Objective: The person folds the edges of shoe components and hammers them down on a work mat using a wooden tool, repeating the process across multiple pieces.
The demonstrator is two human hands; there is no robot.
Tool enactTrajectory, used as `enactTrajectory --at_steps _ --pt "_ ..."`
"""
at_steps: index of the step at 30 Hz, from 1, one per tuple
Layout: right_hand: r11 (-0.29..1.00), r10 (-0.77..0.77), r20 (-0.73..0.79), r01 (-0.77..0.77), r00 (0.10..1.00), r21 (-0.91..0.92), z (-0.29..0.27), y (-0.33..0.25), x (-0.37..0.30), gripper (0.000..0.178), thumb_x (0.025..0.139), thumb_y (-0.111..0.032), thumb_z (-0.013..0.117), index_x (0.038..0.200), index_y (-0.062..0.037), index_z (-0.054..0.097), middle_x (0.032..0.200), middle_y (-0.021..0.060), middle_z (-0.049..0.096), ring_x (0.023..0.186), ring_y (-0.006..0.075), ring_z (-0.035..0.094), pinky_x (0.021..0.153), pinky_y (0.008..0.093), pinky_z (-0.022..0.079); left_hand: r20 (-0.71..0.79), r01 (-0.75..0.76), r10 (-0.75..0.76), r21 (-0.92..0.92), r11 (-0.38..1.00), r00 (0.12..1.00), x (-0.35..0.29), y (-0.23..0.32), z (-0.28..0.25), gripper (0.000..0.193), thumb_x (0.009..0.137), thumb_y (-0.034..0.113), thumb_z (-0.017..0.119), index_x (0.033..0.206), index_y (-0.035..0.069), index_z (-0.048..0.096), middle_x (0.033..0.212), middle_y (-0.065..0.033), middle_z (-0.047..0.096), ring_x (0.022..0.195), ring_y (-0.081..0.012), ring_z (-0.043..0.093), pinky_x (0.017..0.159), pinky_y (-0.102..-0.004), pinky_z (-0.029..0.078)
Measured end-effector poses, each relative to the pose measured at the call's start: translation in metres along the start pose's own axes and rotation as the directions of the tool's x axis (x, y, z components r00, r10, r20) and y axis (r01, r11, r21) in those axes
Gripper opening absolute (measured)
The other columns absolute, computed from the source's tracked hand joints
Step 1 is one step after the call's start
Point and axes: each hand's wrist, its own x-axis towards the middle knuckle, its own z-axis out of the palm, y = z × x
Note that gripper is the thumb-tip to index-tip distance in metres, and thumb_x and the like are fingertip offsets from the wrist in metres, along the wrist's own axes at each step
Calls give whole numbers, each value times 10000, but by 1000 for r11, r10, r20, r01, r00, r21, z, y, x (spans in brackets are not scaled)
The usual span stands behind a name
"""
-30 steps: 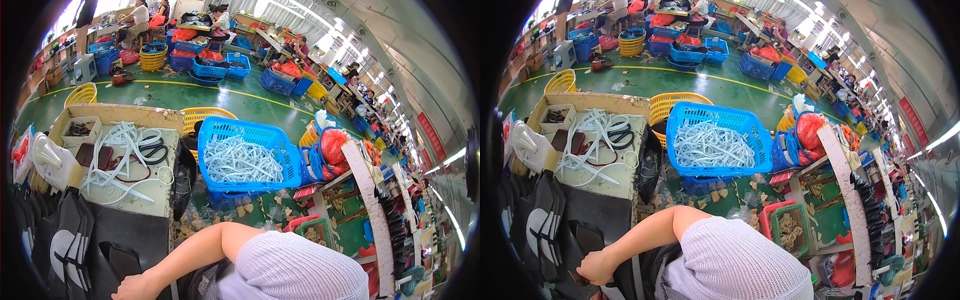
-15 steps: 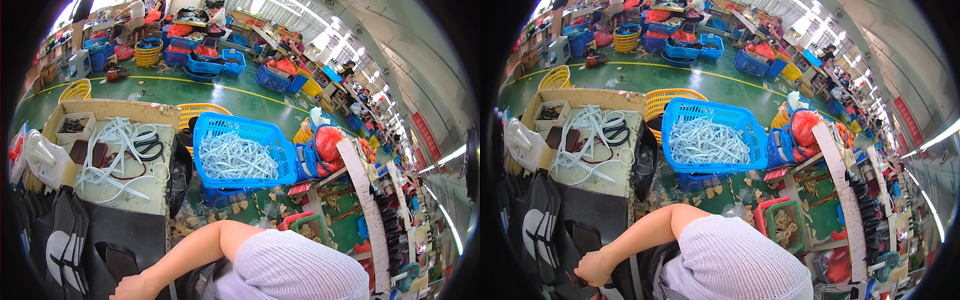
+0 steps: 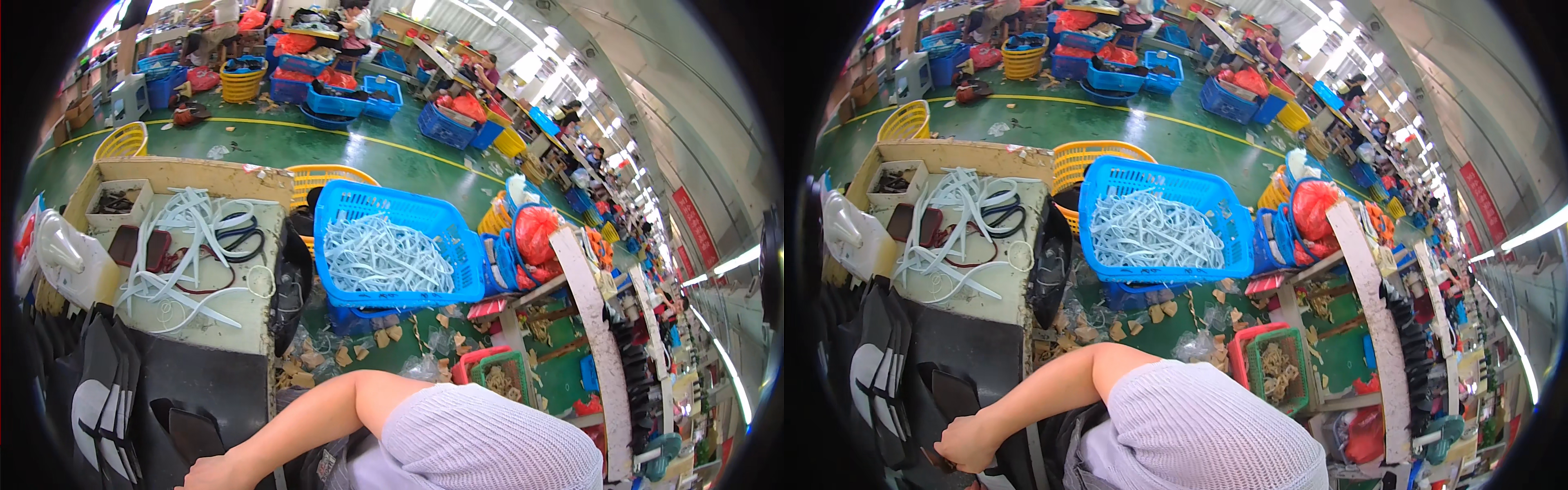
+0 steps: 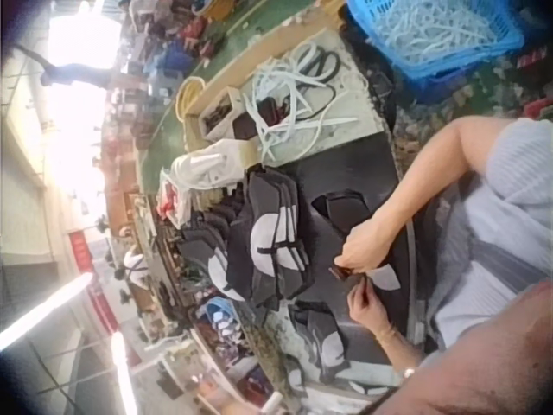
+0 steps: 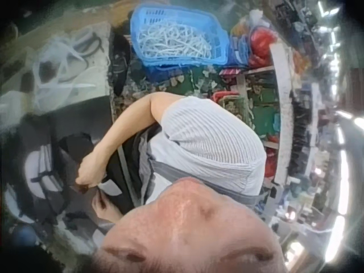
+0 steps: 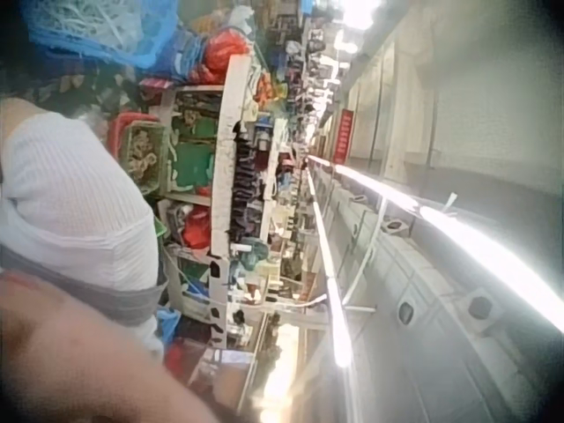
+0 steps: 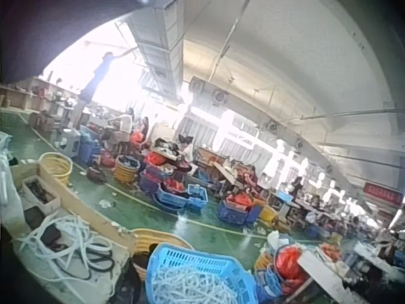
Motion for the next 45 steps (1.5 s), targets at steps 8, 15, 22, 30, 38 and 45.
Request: enactTrajectory --at_steps 8,15,22,30,38,45 --pt "1000 -20 3 20 1000 -7 -1 -2 -1 303 773 -183 546 918 82 530 779 236 640 779 402 638 705 452 504 -2 -33 33 -7 999 999 1 4 -3 132 838 47 643 954 0 685 948 -141 647 832 -267 619 782 -336 487" --pt "999 -40 -33 39 999 -37 -21 -7 -15 341 766 -215 575 942 77 557 802 247 644 797 403 638 720 449 505 22 -5 4 24 1000 1000 1 11 0 125 837 44 645 944 -3 689 939 -145 651 821 -266 621 770 -334 494" --pt "994 -40 -31 36 999 -108 -19 0 -14 357 777 -230 587 957 77 555 781 235 645 788 390 642 717 440 507 18 -68 68 30 997 998 3 12 -1 111 837 33 639 927 -11 687 920 -139 653 805 -263 623 754 -338 497" --pt "980 -43 -55 32 998 -196 -10 -2 -14 359 795 -239 573 976 70 547 779 210 650 760 374 648 687 433 510 15 -97 97 49 994 995 2 4 -1 114 841 43 641 937 -4 682 929 -136 650 807 -266 623 752 -335 495" --pt "986 -47 -138 24 989 -165 -5 5 -9 345 777 -228 575 945 71 551 773 213 646 760 378 645 687 436 509 13 -27 27 35 999 1000 1 6 0 140 850 48 632 973 -8 669 933 -143 647 845 -261 610 797 -338 479" --pt "990 -58 -146 38 988 -137 4 10 -5 374 765 -228 562 967 86 545 783 222 646 764 381 644 688 436 507 39 29 -30 30 999 999 0 1 -1 161 853 74 638 980 -23 656 957 -155 651 882 -256 608 825 -333 465"
